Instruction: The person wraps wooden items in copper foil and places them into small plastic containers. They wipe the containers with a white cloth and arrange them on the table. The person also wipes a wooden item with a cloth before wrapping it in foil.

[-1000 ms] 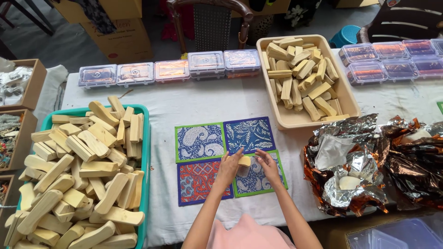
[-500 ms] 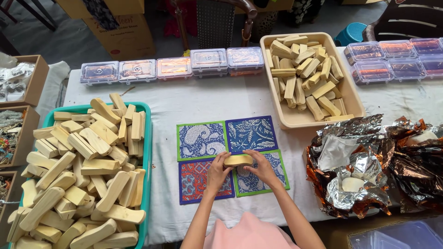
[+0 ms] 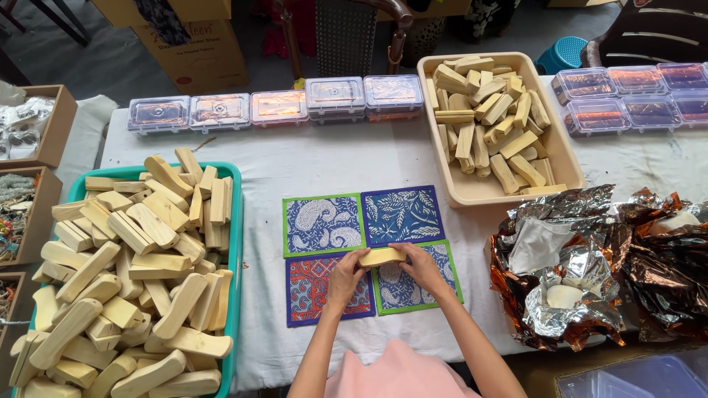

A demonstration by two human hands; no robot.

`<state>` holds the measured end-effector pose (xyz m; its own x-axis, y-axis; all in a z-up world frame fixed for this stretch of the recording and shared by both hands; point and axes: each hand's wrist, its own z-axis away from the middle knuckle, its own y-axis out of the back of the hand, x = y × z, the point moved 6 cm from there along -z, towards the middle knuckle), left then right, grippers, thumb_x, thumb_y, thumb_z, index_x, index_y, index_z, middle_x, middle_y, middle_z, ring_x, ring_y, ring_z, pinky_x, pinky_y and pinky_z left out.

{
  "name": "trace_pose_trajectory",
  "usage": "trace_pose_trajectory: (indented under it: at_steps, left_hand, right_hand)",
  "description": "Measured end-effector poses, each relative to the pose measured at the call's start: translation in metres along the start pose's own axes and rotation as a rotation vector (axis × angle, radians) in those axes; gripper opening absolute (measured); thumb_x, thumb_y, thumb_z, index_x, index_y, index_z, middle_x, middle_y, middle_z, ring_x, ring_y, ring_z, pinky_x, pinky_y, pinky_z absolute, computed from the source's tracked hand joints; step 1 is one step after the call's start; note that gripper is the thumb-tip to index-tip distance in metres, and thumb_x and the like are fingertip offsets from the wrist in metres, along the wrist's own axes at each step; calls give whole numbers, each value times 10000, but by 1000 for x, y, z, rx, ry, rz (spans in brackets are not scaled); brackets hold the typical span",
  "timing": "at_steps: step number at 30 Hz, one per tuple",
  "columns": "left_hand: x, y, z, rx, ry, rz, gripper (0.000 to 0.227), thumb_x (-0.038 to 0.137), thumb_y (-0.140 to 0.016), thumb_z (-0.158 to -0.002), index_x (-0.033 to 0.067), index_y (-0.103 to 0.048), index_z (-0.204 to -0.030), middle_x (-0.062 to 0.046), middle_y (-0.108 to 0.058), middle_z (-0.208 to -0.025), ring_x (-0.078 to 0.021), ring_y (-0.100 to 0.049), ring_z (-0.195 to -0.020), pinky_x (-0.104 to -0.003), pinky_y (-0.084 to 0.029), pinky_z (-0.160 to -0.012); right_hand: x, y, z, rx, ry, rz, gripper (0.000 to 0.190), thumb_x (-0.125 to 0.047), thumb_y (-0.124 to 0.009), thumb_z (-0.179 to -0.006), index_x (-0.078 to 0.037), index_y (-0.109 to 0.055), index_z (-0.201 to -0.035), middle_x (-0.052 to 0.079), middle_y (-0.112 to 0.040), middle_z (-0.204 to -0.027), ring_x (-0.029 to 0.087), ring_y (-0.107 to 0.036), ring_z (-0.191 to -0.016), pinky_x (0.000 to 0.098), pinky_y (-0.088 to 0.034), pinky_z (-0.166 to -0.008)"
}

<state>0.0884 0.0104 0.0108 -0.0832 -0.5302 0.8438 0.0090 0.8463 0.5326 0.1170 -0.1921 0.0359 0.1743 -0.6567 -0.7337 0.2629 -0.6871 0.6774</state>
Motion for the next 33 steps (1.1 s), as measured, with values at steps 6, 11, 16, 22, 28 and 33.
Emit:
trace_pose_trajectory:
  at_steps: [6, 11, 16, 22, 28, 33]
  left_hand:
    - [-9, -2, -3, -2, 22, 102, 490, 38, -789, -804, 165, -684, -1266, -71, -719, -1232, -253, -764, -930, -355, -620, -788]
    - [-11, 1, -5, 10, -25, 137, 503, 11, -795, -789, 156, -697, -1261, -96, -718, -1212, -268, -752, -985, -350, -623, -813]
    - [-9, 2, -6, -45, 19, 54, 523, 39, -811, -786, 176, -691, -1277, -97, -748, -1116, -261, -757, -886, -365, -597, -772]
    - [-6, 8, -5, -58, 11, 56, 507, 19, -767, -814, 172, -689, -1291, -86, -755, -1128, -252, -772, -906, -360, -609, -783]
    - [28, 39, -8, 106, -260, 4, 522, -13, -753, -780, 127, -679, -1278, -106, -737, -1217, -320, -727, -1038, -393, -600, -829]
    - [-14, 15, 3, -32, 11, 8, 511, 42, -767, -817, 172, -675, -1303, -82, -747, -1144, -260, -764, -905, -387, -596, -780]
  right_hand:
    - [5, -3, -3, -25, -4, 85, 623, -12, -785, -765, -207, -644, -1340, 30, -706, -1203, 247, -674, -1088, 370, -554, -938]
    - [-5, 2, -4, -68, -42, 79, 628, -16, -784, -773, -225, -645, -1349, 22, -708, -1195, 242, -683, -1082, 362, -564, -944]
    - [1, 0, -6, -36, 11, 58, 635, -10, -822, -722, -178, -659, -1312, 40, -698, -1248, 253, -677, -1121, 369, -557, -941]
    - [6, -1, -11, -43, -10, 29, 559, -34, -806, -773, -164, -673, -1300, 45, -721, -1215, 232, -706, -1111, 351, -574, -958]
    - [-21, 12, -12, 79, 131, 48, 549, -59, -822, -798, -162, -664, -1314, 55, -729, -1206, 256, -688, -1094, 374, -557, -918]
    - [7, -18, -11, 9, 43, 90, 660, -8, -810, -730, -198, -661, -1344, 57, -725, -1191, 255, -678, -1075, 370, -549, -947]
